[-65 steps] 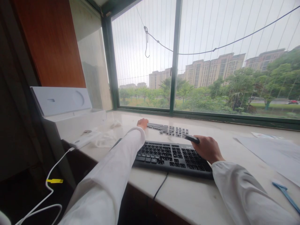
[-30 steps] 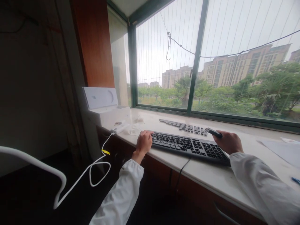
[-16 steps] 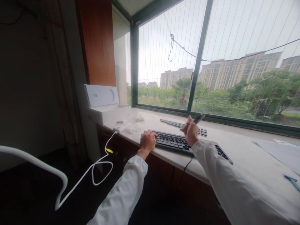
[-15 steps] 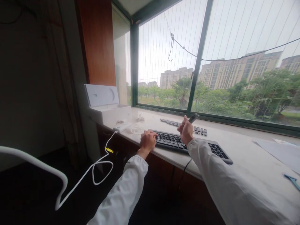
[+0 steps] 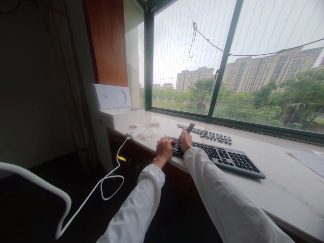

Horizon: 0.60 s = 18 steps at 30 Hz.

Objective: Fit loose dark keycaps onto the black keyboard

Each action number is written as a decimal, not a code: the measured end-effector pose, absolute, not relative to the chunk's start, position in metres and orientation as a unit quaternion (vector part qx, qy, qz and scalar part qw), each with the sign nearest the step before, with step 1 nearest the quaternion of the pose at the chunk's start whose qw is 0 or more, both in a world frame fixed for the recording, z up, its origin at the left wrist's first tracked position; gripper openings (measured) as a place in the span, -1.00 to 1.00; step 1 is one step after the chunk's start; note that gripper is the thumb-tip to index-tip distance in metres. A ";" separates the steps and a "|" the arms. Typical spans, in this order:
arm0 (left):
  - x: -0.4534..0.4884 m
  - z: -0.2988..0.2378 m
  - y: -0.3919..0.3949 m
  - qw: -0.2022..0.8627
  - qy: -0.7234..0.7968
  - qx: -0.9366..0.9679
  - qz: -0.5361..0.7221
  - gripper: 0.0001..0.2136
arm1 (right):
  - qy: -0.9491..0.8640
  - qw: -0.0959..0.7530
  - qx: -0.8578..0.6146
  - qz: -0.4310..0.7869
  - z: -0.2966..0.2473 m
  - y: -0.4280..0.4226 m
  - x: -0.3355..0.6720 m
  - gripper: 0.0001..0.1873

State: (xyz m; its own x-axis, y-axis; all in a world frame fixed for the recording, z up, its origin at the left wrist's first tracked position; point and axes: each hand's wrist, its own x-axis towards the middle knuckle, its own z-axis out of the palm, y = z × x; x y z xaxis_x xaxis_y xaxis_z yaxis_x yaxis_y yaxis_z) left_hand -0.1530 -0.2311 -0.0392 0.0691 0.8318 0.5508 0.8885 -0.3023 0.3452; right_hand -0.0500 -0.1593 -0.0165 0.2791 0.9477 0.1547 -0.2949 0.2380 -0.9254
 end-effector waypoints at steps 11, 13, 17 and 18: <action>-0.153 -0.040 -0.229 0.041 -0.583 -0.732 -0.351 -0.68 | -0.300 0.691 -0.366 0.546 -0.007 -0.162 -0.044 -0.54; -0.154 -0.041 -0.228 0.043 -0.582 -0.732 -0.351 -0.68 | -0.307 0.682 -0.363 0.555 -0.007 -0.161 -0.044 -0.55; -0.154 -0.040 -0.229 0.039 -0.585 -0.735 -0.340 -0.69 | -0.332 0.663 -0.373 0.558 -0.008 -0.158 -0.044 -0.55; -0.154 -0.039 -0.229 0.038 -0.587 -0.735 -0.338 -0.68 | -0.342 0.659 -0.381 0.551 -0.008 -0.158 -0.045 -0.55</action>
